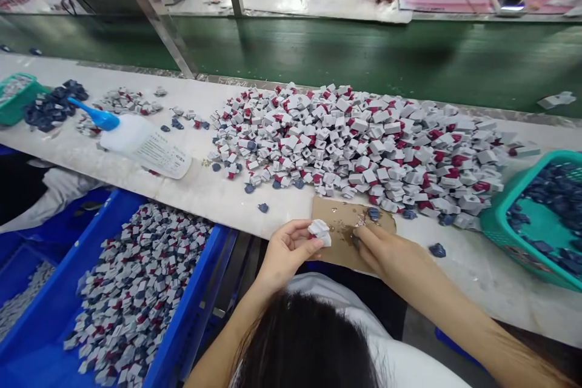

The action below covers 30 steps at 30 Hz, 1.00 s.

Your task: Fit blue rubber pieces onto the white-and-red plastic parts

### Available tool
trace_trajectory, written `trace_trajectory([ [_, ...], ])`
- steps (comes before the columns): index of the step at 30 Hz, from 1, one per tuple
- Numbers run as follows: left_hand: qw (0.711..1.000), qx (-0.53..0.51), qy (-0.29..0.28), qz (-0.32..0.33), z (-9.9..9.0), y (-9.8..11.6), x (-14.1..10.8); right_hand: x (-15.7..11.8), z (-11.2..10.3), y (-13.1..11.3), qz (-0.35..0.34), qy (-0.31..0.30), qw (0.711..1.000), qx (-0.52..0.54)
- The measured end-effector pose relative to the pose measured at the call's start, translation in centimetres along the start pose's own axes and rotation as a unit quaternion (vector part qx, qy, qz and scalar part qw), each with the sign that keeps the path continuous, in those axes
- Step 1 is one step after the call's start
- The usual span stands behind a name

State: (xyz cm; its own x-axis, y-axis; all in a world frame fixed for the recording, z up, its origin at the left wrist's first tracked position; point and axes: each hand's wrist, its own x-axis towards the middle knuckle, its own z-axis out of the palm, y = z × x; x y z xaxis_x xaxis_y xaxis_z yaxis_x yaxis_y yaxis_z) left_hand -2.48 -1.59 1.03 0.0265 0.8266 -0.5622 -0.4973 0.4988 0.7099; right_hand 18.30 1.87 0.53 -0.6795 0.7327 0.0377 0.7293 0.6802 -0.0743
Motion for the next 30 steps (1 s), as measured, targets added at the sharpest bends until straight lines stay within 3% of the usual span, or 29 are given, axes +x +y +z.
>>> trace_trajectory([
  [3,1.000,-0.021,-0.002,-0.013,0.2,-0.2,0.1,0.1,-0.3,0.3,0.011,-0.008,0.999,0.038],
  [6,0.999,-0.040,-0.005,-0.017,0.7,-0.4,0.0,0.2,-1.6,0.0,0.040,-0.004,0.987,0.158],
  [10,0.997,-0.074,-0.027,-0.007,1.2,-0.7,-0.3,0.5,-4.3,-1.6,0.124,0.093,0.923,0.353],
  [12,0.995,-0.088,-0.040,0.000,1.3,-0.8,-0.5,0.5,-5.1,-2.5,0.142,0.105,0.896,0.407],
  [18,0.994,-0.082,-0.065,0.026,1.4,-0.7,-1.1,0.3,-5.4,-3.4,0.145,0.065,0.873,0.461],
  [24,0.992,-0.020,-0.084,0.097,1.6,-0.6,-1.8,0.4,-5.8,-3.2,0.127,0.015,0.863,0.488],
  [27,0.991,0.003,-0.077,0.111,1.8,-1.0,-1.9,0.5,-5.6,-2.7,0.115,-0.029,0.852,0.510],
  [30,0.992,0.013,-0.057,0.108,2.1,-1.6,-1.6,0.5,-4.9,-2.4,0.114,-0.036,0.839,0.530],
])
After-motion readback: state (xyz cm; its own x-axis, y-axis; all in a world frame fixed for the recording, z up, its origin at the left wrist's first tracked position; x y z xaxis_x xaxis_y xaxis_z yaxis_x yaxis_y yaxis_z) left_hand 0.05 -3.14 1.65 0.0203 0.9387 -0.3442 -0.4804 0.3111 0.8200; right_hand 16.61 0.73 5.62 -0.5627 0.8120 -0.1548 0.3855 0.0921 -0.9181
